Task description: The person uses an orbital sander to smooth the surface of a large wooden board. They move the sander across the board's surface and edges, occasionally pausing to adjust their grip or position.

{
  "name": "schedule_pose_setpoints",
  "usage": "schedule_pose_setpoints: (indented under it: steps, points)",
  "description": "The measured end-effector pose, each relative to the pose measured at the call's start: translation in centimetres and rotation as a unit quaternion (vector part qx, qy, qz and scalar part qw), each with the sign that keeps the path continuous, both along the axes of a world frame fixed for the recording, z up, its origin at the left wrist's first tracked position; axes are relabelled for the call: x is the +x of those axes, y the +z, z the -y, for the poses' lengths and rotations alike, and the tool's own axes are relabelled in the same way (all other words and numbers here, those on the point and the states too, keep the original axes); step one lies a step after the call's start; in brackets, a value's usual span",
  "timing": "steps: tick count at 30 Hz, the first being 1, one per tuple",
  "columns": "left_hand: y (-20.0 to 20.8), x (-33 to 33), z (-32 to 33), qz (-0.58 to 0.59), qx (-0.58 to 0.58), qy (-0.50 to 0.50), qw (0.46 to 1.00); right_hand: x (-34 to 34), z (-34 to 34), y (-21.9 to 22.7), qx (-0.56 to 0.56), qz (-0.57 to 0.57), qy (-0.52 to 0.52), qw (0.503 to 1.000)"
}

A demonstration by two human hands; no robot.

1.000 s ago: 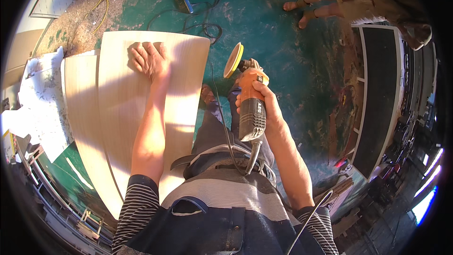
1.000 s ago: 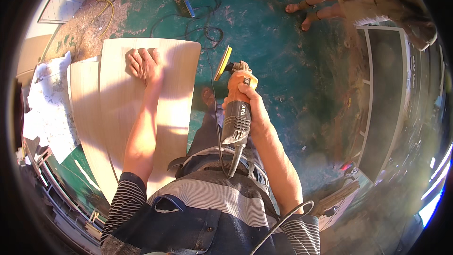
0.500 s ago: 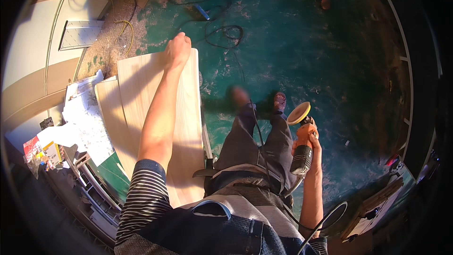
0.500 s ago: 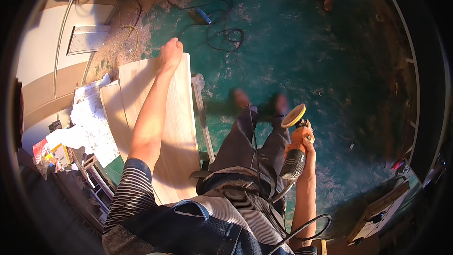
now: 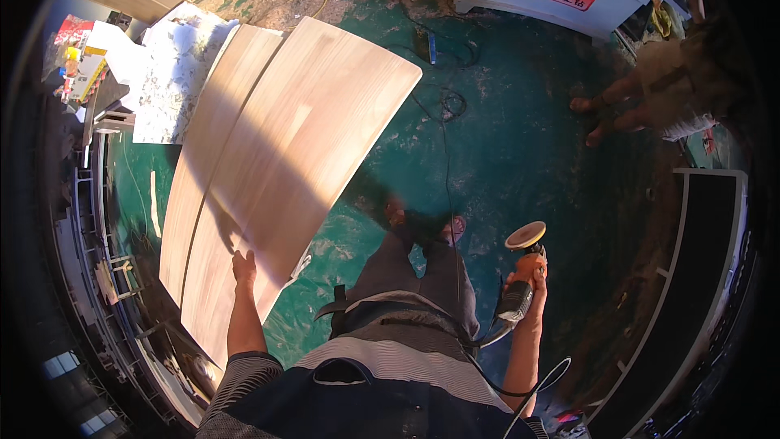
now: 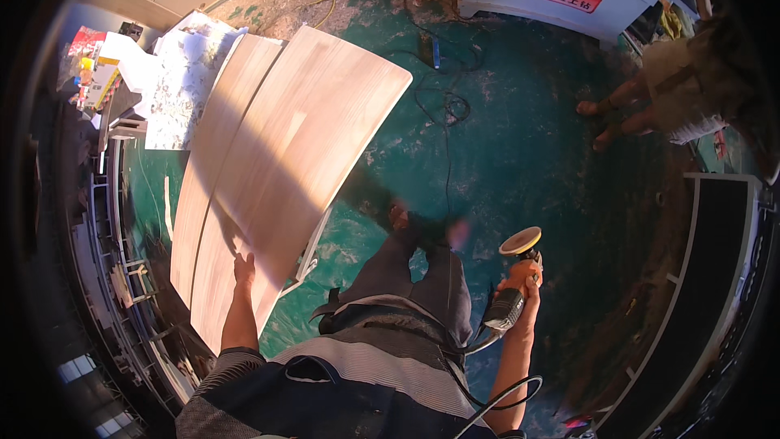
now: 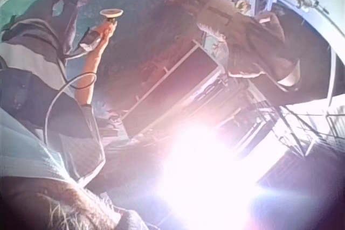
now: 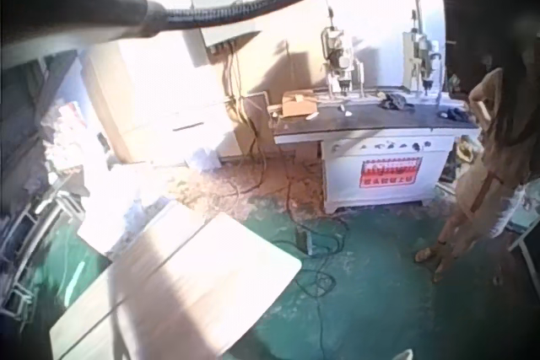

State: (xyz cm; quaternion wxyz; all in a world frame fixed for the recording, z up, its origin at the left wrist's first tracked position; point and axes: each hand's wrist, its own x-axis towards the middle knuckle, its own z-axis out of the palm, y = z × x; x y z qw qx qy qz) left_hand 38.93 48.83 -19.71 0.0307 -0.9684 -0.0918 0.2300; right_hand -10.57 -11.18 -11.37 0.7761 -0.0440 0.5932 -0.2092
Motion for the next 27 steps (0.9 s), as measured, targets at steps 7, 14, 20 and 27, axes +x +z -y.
schedule_pose_setpoints:
  steps: [7, 14, 20, 27]
  points:
    - [1.5, -25.3, -24.4, 0.064, -0.085, 0.525, 0.844, 0.1, 3.8, -1.4, 0.002, 0.062, 0.135, 0.989]
    - [1.6, -26.6, -36.1, 0.109, 0.036, 0.509, 0.853, 3.5, -2.7, -2.9, -0.029, 0.035, 0.232, 0.972]
    - [-2.0, -31.0, -57.5, 0.13, 0.069, 0.492, 0.858, -2.1, -14.0, 0.3, -0.051, 0.022, 0.21, 0.976]
    - [-7.7, -34.3, -70.5, 0.3, -0.109, 0.57, 0.757, -2.1, -21.4, 0.9, -0.098, 0.006, 0.219, 0.971]
